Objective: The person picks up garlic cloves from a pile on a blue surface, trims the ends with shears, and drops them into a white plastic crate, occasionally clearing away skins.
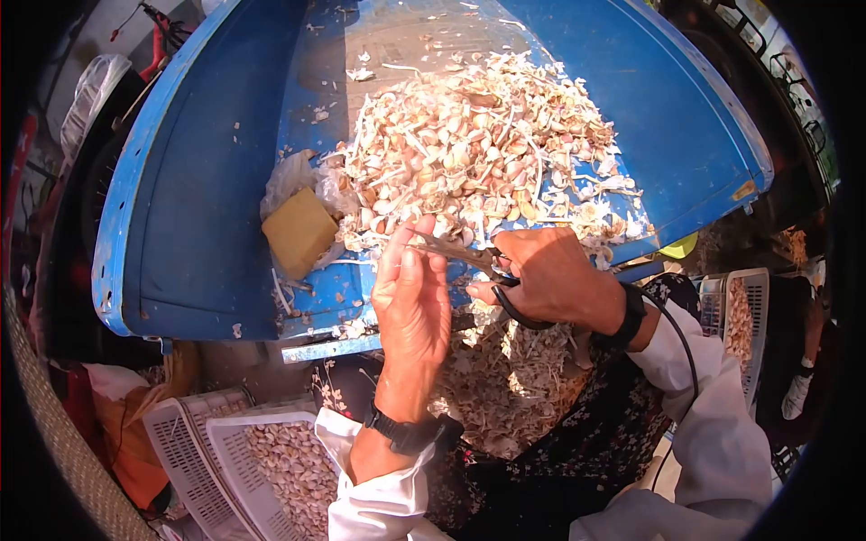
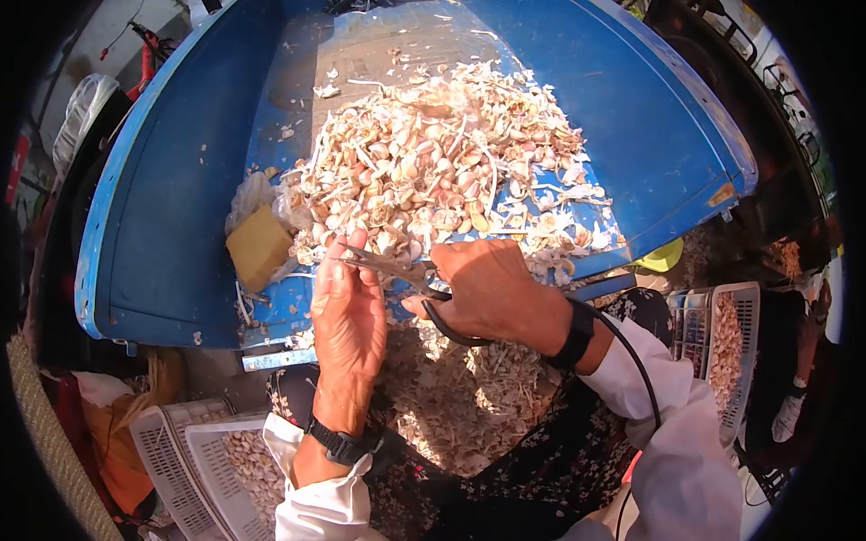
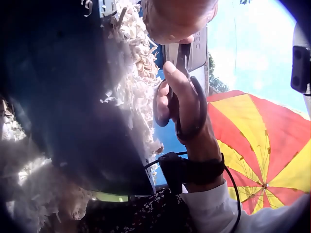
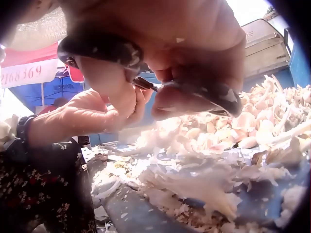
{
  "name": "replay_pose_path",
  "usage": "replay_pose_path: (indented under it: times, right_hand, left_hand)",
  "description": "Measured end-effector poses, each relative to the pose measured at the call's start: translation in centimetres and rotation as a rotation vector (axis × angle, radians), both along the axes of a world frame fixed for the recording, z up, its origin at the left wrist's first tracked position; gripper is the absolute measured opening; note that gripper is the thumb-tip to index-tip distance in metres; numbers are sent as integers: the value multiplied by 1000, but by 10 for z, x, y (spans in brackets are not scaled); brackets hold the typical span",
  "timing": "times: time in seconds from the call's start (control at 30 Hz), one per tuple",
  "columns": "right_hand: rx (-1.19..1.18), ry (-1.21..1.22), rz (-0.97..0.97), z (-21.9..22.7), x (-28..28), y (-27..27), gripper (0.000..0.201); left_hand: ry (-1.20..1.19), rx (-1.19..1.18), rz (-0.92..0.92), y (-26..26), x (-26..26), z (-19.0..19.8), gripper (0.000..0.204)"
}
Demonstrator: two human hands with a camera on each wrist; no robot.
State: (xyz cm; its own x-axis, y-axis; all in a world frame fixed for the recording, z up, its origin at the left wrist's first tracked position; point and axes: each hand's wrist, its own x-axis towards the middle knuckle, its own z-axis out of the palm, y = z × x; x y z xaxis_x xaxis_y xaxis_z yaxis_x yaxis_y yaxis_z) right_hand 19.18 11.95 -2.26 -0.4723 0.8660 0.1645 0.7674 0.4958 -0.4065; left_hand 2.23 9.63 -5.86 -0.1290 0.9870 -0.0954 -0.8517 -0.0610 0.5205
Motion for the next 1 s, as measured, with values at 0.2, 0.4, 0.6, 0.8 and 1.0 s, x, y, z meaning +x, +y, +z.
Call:
replay_pose_path:
  times: [0.2, 0.4, 0.6, 0.8, 1.0]
  right_hand:
    - [-69, 1, 35, 1, 2, 5, 45]
    - [-123, 252, -69, 10, -15, 40, 38]
    - [4, 252, 59, -33, -29, 72, 24]
    - [-674, 862, -201, 3, -18, 64, 16]
    - [-848, 926, -111, 5, -21, 46, 19]
  left_hand:
    - [143, 67, 13, 0, -10, -2, 36]
    - [-60, -74, 71, -1, -21, 5, 32]
    - [35, -136, -76, -3, -25, 4, 20]
    - [844, -141, -9, -1, -9, 3, 39]
    - [910, -18, 35, 4, 10, -14, 28]
